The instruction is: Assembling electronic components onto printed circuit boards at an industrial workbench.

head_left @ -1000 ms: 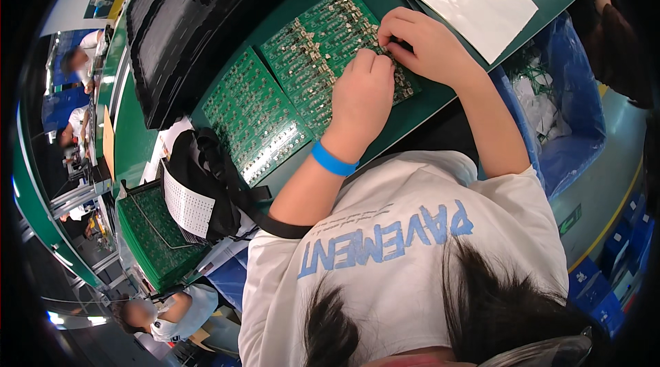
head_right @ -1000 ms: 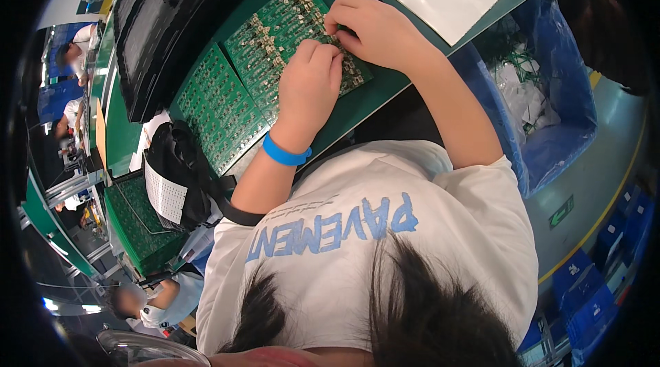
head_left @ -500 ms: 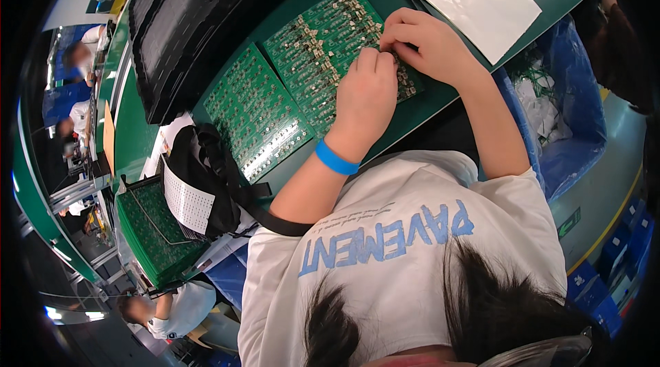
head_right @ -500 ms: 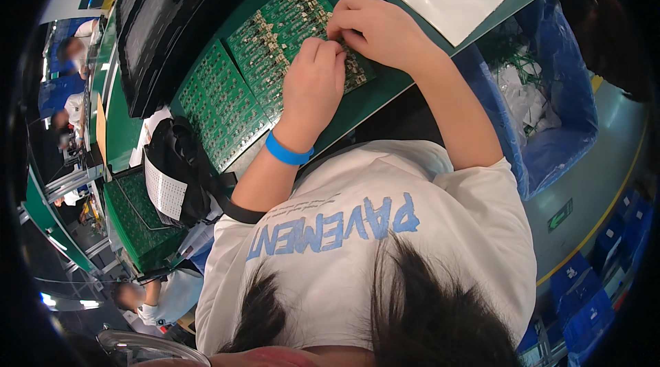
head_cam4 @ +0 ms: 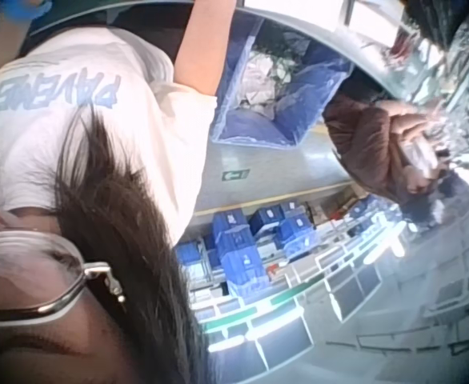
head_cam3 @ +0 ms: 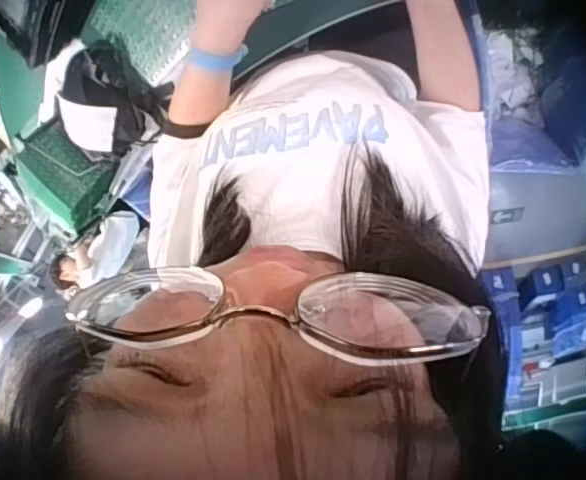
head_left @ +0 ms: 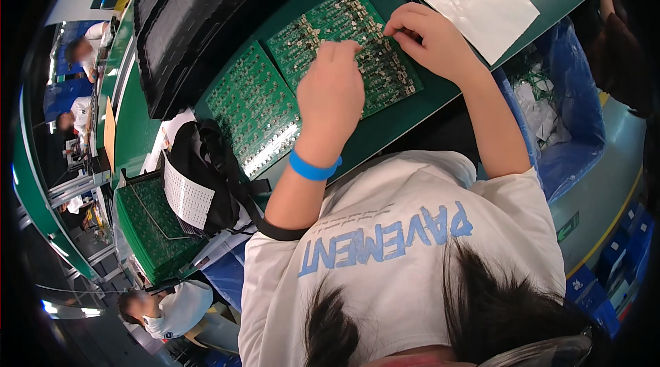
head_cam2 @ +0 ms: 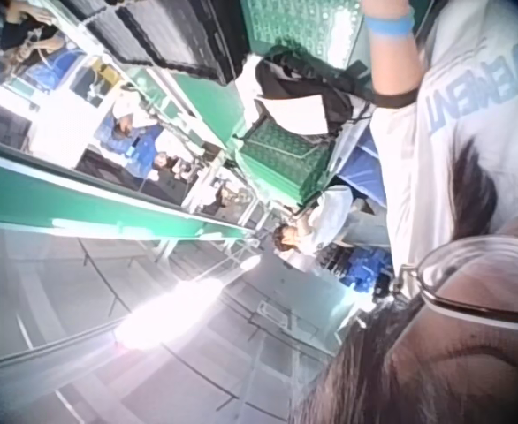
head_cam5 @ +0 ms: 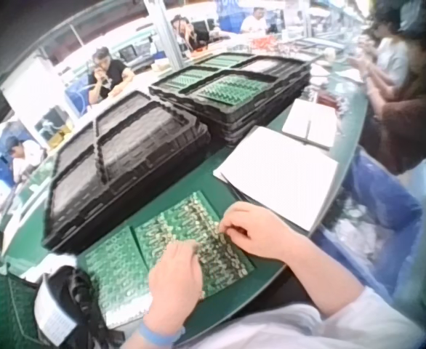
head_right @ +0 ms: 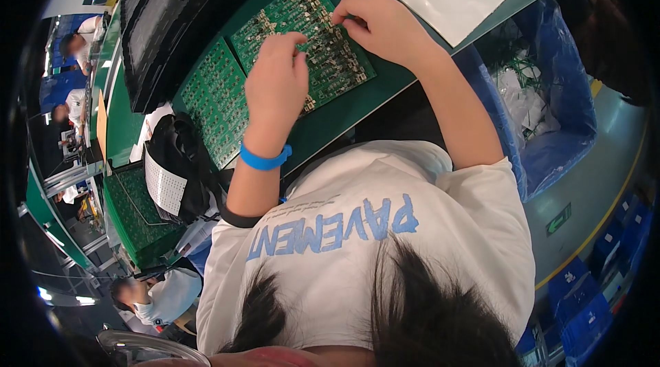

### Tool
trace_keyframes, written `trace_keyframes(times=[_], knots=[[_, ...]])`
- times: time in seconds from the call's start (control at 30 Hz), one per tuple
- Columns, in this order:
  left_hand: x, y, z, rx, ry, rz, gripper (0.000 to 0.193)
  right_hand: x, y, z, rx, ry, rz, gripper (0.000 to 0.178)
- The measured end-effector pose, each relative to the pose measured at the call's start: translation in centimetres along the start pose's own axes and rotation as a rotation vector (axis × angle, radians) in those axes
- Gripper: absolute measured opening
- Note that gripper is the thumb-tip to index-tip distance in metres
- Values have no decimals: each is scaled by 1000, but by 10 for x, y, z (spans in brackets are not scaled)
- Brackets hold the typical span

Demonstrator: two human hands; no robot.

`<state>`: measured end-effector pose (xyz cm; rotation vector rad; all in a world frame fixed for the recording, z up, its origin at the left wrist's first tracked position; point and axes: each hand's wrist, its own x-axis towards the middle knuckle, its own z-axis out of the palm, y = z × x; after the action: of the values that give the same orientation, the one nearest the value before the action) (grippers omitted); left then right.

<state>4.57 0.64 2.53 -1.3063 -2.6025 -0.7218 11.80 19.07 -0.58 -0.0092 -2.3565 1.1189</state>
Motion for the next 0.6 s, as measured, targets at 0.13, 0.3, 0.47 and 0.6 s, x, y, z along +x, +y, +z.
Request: trace_keyframes(times=[0.13, 0.3, 0.47, 0.6], knots=[[-11, -5, -41, -68, 37, -56, 16, -9, -39, -11, 51, 20, 133, 16], [-44, -34, -77, -27, -23, -57, 18, -30, -115, -38, 1011, -313, -690, 18], [-68, -48, -72, 4, -25, -103, 18, -43, -161, -43, 1361, -308, -657, 19], [-77, -49, -56, 19, -4, -32, 27, -4, -163, -34, 1334, -365, -873, 16]])
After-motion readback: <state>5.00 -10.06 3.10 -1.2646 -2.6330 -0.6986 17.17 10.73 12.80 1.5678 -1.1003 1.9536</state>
